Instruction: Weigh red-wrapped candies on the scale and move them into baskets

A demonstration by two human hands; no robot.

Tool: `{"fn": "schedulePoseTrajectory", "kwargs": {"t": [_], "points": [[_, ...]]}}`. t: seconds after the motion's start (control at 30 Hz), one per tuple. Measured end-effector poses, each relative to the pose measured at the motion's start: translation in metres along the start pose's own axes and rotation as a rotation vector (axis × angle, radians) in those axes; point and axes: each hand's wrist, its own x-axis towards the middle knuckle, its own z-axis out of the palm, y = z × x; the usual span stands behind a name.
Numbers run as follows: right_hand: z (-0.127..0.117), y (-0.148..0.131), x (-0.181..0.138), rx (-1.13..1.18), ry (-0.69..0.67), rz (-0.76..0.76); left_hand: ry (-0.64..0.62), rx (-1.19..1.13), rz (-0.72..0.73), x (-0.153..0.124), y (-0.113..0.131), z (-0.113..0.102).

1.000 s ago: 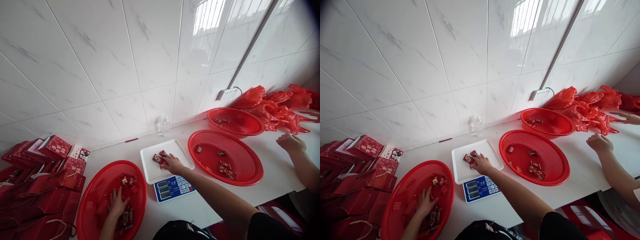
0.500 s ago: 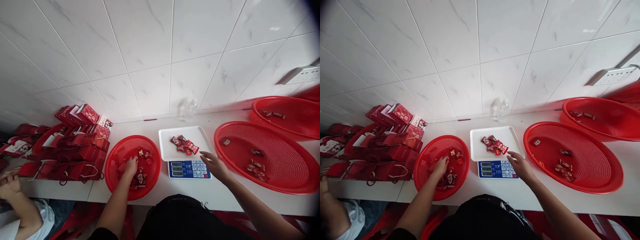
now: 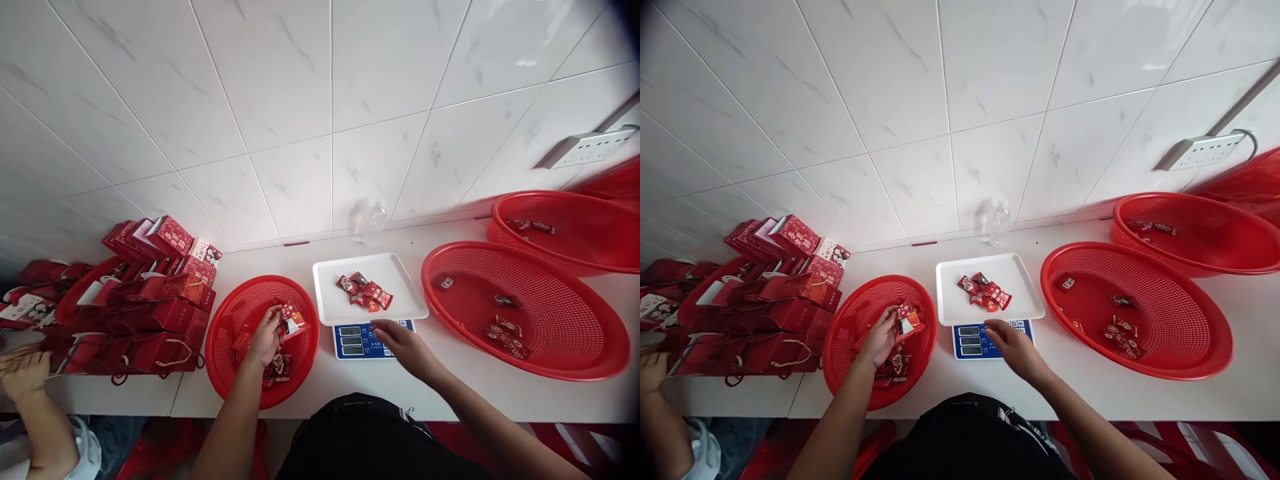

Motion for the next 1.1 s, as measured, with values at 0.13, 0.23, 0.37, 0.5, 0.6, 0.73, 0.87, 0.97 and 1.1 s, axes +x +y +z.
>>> {"fn": "schedulePoseTrajectory", "kwargs": {"t": [0.13,0.23,0.37,0.5,0.6,0.73,0.87,0.97,1.1], "points": [[0.024,-0.024,-0.004,0.222,-0.225,0.024,-0.060,-0.274,-0.128,-0.017,-0.004,0.031],[0.034,-0.034,-0.003,0.364,-0.320,0.070,-0.169,-0.337,-0.220,-0.029,-0.015,0.054],[0.037,-0.035,-0.002,0.448,-0.367,0.139,-0.342,-0.268,-0.352,-0.044,-0.033,0.074],[0.034,-0.028,-0.006,0.344,-0.389,0.139,-0.334,-0.127,-0.327,-0.045,-0.036,0.067],[0.029,-0.020,-0.011,0.298,-0.360,0.154,-0.200,0.071,-0.212,-0.037,-0.019,0.037],[0.022,-0.009,-0.015,0.271,-0.307,0.219,-0.107,0.613,-0.120,-0.018,0.005,-0.013],[0.020,-0.004,-0.017,0.277,-0.265,0.250,-0.162,1.136,-0.152,0.010,-0.004,-0.028],[0.020,-0.006,-0.018,0.273,-0.268,0.251,-0.034,1.373,-0.065,0.033,-0.025,-0.015],[0.020,-0.007,-0.019,0.251,-0.268,0.217,0.072,1.509,-0.031,0.053,-0.047,0.004]]}}
